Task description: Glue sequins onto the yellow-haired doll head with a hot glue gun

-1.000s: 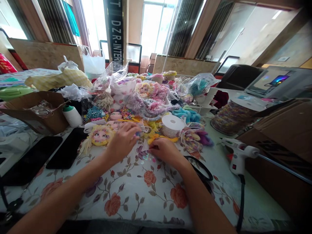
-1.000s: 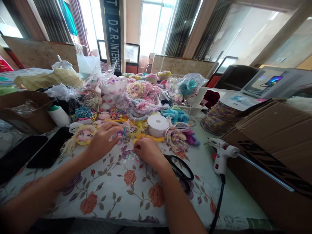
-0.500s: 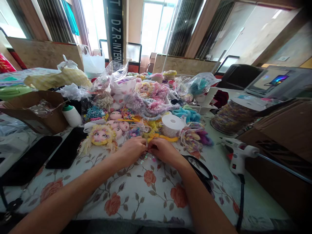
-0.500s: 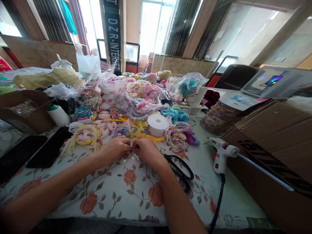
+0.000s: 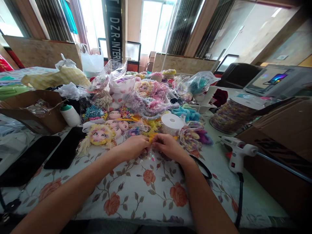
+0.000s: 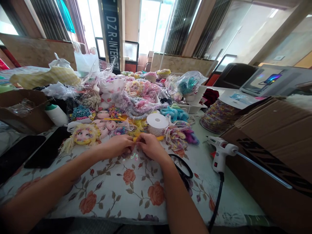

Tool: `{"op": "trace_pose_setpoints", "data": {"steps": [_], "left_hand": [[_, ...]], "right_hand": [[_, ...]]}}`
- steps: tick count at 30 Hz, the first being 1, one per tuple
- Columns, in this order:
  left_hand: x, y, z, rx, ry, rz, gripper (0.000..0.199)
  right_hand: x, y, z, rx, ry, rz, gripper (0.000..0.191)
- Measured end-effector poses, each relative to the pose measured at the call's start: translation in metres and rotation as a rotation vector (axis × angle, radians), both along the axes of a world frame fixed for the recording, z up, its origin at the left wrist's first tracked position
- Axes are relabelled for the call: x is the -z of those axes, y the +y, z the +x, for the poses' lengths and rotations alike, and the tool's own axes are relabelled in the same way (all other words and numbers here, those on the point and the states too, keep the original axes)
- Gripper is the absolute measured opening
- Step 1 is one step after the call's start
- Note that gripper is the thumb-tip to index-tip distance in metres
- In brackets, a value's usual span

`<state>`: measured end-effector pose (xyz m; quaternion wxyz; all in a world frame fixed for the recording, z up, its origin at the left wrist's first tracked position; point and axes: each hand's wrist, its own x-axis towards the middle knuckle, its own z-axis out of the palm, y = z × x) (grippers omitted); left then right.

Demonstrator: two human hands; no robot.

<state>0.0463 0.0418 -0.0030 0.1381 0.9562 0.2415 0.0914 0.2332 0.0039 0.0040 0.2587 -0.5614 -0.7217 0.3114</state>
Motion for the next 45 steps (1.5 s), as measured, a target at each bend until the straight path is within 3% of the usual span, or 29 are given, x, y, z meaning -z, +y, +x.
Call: {"op": "trace_pose_setpoints", "data": {"steps": [6,12,19,24,28,31,39,45], "left_hand": [[-0.008,0.001,0.005,-0.008,0.052,-0.079,0.015],[-0.015,0.0,0.001,-0.013,0.103,-0.189,0.025],[-0.006,0.0,-0.006,0.003,0.062,-0.163,0.023],[-0.008,-0.008,-0.015,-0.069,-0.053,-0.175,0.018],[-0.021,-0.011,-0.019,-0.282,-0.356,-0.285,0.01],[-0.027,-0.013,-0.016,-0.298,-0.519,-0.335,0.003],[-0.029,-0.019,-0.006,-0.348,-0.538,-0.008,0.007],[-0.028,-0.022,-0.007,-0.261,-0.548,0.209,0.017]], "right_hand": [[0.003,0.002,0.0,0.044,0.171,-0.103,0.004],[0.01,0.006,0.002,0.082,0.29,-0.171,0.008],[0.004,0.001,-0.001,0.025,0.359,-0.214,0.007],[0.003,-0.001,-0.006,0.018,0.41,-0.263,0.008],[0.002,-0.003,-0.015,0.043,0.524,-0.311,0.013],[-0.001,-0.006,-0.022,0.048,0.704,-0.327,0.021],[-0.007,-0.007,-0.022,0.059,0.968,-0.325,0.024],[-0.007,-0.008,-0.017,0.066,0.952,-0.366,0.025]]}}
